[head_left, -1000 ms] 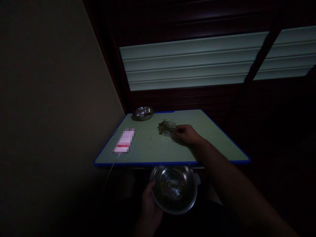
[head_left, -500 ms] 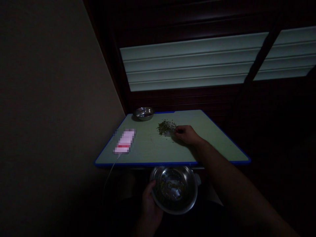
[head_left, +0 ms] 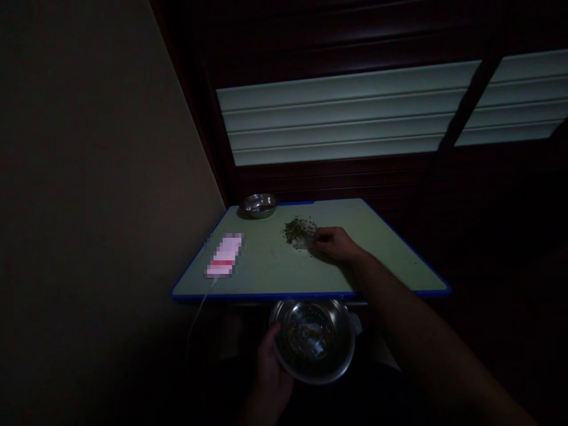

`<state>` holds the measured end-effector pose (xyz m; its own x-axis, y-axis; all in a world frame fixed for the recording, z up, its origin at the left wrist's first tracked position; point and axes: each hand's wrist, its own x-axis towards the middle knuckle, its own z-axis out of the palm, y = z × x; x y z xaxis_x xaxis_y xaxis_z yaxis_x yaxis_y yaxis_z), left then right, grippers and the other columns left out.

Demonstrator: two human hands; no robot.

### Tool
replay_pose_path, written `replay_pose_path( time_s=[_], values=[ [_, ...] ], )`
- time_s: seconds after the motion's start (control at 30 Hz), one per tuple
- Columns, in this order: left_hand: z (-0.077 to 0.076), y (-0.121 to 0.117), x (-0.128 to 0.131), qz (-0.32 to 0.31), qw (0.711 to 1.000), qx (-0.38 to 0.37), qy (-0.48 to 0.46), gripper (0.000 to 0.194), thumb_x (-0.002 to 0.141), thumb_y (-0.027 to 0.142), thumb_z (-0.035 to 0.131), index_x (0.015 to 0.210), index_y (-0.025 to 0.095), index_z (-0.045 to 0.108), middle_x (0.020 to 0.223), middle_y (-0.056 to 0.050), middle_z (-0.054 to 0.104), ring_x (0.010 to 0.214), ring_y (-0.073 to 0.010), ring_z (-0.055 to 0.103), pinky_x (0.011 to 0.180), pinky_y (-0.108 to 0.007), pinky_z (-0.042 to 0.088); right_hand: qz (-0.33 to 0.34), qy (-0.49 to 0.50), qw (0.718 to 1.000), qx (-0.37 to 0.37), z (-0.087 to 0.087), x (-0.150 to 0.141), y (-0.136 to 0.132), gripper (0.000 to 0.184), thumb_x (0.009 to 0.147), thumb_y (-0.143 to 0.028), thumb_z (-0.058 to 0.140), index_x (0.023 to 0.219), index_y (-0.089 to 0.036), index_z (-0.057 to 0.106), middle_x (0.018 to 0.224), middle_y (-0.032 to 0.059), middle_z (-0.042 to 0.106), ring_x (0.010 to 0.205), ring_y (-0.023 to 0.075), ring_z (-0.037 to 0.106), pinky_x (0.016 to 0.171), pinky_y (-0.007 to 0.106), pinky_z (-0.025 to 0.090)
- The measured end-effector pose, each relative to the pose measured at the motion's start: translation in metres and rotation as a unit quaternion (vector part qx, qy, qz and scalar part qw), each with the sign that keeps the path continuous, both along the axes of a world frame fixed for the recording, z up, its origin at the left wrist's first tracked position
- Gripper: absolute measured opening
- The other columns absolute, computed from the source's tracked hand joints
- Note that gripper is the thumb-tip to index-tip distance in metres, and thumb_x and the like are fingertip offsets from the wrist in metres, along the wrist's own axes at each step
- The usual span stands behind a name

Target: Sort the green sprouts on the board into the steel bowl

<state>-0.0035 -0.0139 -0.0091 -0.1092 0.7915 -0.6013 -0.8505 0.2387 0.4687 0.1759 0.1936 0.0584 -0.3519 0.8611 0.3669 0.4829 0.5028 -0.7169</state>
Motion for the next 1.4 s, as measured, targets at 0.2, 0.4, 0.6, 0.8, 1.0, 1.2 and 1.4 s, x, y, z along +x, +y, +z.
replay_pose_path(
  time_s=[0.2,0.4,0.6,0.8,1.0,1.2,1.4],
  values=[
    [0.000,0.002,0.000,0.013,0.999,0.032,-0.003,0.016,0.081,0.024,0.060,0.089,0.017,0.072,0.086,-0.005,0.077,0.084,-0.0211,0.070,0.090,-0.038,0.050,0.011,0.001,1.000,-0.019,0.001,-0.001,-0.001,0.020,0.071,-0.033,0.058,0.069,-0.014,0.065,0.063,0.0010,0.059,0.060,0.0127,0.050,0.060,0.026,0.040],
    [-0.001,0.004,0.000,0.013,0.998,0.059,0.002,0.025,0.082,0.031,0.061,0.100,0.018,0.071,0.096,-0.006,0.076,0.100,-0.0235,0.066,0.094,-0.038,0.047,-0.011,0.008,0.999,-0.036,0.002,-0.002,-0.001,0.019,0.073,-0.029,0.057,0.071,-0.014,0.067,0.066,0.0029,0.064,0.062,0.0145,0.054,0.062,0.027,0.043],
    [0.000,0.005,0.000,0.015,0.998,0.054,-0.006,0.031,0.081,0.038,0.061,0.103,0.017,0.071,0.101,-0.007,0.075,0.103,-0.0244,0.065,0.095,-0.039,0.047,-0.016,0.010,0.999,-0.029,0.003,0.000,0.000,0.027,0.067,-0.018,0.061,0.092,-0.014,0.070,0.083,0.0048,0.070,0.073,0.0159,0.061,0.071,0.027,0.046],
    [-0.002,0.008,-0.001,0.005,0.998,0.048,-0.032,0.024,0.081,0.031,0.061,0.096,0.015,0.072,0.092,-0.009,0.076,0.090,-0.0239,0.069,0.089,-0.040,0.050,-0.028,-0.005,0.999,-0.023,0.001,0.000,0.002,0.029,0.067,-0.017,0.062,0.095,-0.015,0.069,0.075,0.0017,0.067,0.067,0.0132,0.056,0.066,0.024,0.045],
    [-0.005,0.009,-0.003,0.022,0.998,0.026,-0.054,0.019,0.080,0.026,0.057,0.085,0.016,0.073,0.081,-0.008,0.077,0.080,-0.0229,0.070,0.088,-0.042,0.049,-0.029,0.001,0.999,-0.045,0.001,0.001,0.002,0.031,0.067,-0.019,0.061,0.097,-0.014,0.069,0.072,0.0006,0.064,0.063,0.0113,0.053,0.062,0.022,0.043],
    [-0.007,0.007,-0.002,0.019,0.997,0.024,-0.077,0.020,0.080,0.026,0.058,0.086,0.014,0.073,0.085,-0.010,0.077,0.082,-0.0238,0.070,0.086,-0.041,0.050,-0.006,0.020,0.995,-0.102,0.004,0.001,-0.001,0.036,0.065,-0.021,0.065,0.100,-0.011,0.071,0.069,0.0002,0.063,0.060,0.0104,0.052,0.057,0.021,0.042],
    [-0.012,0.009,-0.002,0.021,0.993,0.051,-0.101,0.024,0.083,0.030,0.056,0.091,0.016,0.073,0.091,-0.009,0.077,0.088,-0.0243,0.069,0.090,-0.043,0.048,0.029,0.024,0.988,-0.152,0.007,-0.003,-0.006,0.041,0.064,-0.018,0.068,0.104,-0.011,0.072,0.077,0.0045,0.069,0.065,0.0125,0.057,0.062,0.024,0.046]
  ],
)
